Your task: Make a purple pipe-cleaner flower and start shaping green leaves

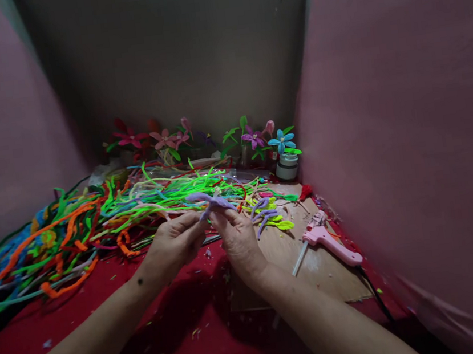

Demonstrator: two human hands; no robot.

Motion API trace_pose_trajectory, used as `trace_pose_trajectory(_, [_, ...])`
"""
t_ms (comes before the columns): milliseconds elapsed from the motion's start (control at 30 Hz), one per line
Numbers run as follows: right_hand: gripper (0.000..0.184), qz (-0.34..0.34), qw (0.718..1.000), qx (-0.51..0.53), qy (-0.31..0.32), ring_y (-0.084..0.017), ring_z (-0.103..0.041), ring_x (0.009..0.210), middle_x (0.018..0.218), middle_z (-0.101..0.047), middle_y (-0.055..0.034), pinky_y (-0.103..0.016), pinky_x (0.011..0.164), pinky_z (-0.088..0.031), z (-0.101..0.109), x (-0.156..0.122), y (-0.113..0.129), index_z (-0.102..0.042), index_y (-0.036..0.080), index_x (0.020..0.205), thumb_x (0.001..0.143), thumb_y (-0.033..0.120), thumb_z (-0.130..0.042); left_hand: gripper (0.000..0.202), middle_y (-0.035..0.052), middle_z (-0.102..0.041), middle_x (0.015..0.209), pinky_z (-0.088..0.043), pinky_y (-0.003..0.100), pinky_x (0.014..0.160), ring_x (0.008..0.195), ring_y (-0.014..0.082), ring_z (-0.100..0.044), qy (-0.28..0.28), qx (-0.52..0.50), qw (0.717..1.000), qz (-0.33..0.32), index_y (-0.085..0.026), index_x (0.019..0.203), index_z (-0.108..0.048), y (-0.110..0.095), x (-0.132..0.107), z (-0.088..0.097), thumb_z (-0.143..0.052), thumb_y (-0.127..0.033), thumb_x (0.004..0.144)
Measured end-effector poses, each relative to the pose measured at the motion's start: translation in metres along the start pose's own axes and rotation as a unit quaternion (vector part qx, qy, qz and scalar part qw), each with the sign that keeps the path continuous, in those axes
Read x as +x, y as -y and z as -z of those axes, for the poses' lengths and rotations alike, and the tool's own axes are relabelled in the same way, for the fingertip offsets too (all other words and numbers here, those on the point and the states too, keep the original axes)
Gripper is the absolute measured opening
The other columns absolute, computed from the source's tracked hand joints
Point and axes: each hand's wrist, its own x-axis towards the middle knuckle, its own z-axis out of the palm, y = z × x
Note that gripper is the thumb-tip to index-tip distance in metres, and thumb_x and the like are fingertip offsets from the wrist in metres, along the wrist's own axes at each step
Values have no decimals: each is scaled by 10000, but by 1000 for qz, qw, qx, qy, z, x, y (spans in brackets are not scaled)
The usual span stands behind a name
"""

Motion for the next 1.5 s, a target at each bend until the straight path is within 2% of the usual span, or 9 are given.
trace_pose_trajectory(200, [204,-27,992,125,19,-72,-315,466,577,-420,54,-202,405,-272,-5,-1,-7,-608,210,766,769,413,-610,159,-92,-410,437,-211,136,297,270,10,-217,115,-271,949,115,-169,752,-522,-3,-4,2,-585,-308,796])
trace_pose_trajectory(367, [163,-20,976,206,70,-107,-473,626,645,-516,26,-224,584,-413,-13,-1,-5,-599,208,679,749,349,-640,129,-103,-359,429,-248,122,281,267,-5,-116,196,-398,890,110,-144,754,-559,8,-4,3,-541,-248,828])
trace_pose_trajectory(467, [155,-33,977,196,82,-116,-477,623,623,-523,22,-237,602,-415,-12,0,-4,-605,214,682,745,350,-644,151,-95,-365,421,-246,126,278,259,-2,-130,223,-413,878,97,-140,765,-585,15,-3,5,-545,-272,828])
trace_pose_trajectory(633, [203,11,986,146,78,-106,-422,571,582,-480,35,-233,572,-382,-8,3,-3,-572,206,616,715,351,-674,238,-70,-391,360,-282,153,342,282,28,-249,220,-332,915,66,-137,741,-594,15,1,7,-552,-355,826])
trace_pose_trajectory(867, [158,93,995,8,41,-128,-473,656,748,-532,0,-259,634,-419,-3,0,5,-625,217,781,813,363,-574,171,3,-582,611,-417,210,519,520,99,-527,99,-152,983,6,-126,760,-614,6,1,5,-623,-296,778])
trace_pose_trajectory(1100, [145,81,995,2,67,-145,-513,638,776,-578,-17,-281,575,-449,-3,-3,-2,-670,247,780,783,378,-607,185,12,-562,565,-411,239,517,514,121,-508,132,-188,973,-2,-131,696,-634,19,1,8,-600,-291,783])
trace_pose_trajectory(1300, [165,142,988,-15,52,-207,-541,979,1017,-619,-38,-373,860,-444,2,-1,-5,-691,288,929,774,296,-633,157,32,-650,751,-438,244,732,719,135,-567,92,-97,991,-30,-144,754,-668,1,3,24,-621,-291,778])
trace_pose_trajectory(1400, [168,216,972,-87,32,-205,-504,1065,1084,-596,-39,-407,960,-380,5,-2,-1,-697,295,919,799,223,-604,319,14,-604,668,-432,219,609,608,110,-527,33,-141,989,-22,-143,744,-639,-11,4,37,-568,-449,795])
trace_pose_trajectory(1500, [186,279,948,-151,32,-210,-481,1102,1120,-566,-47,-424,982,-359,5,-5,2,-698,293,909,818,191,-572,445,-11,-503,540,-381,205,465,482,94,-458,61,-211,976,18,-142,690,-595,-22,2,43,-546,-580,748])
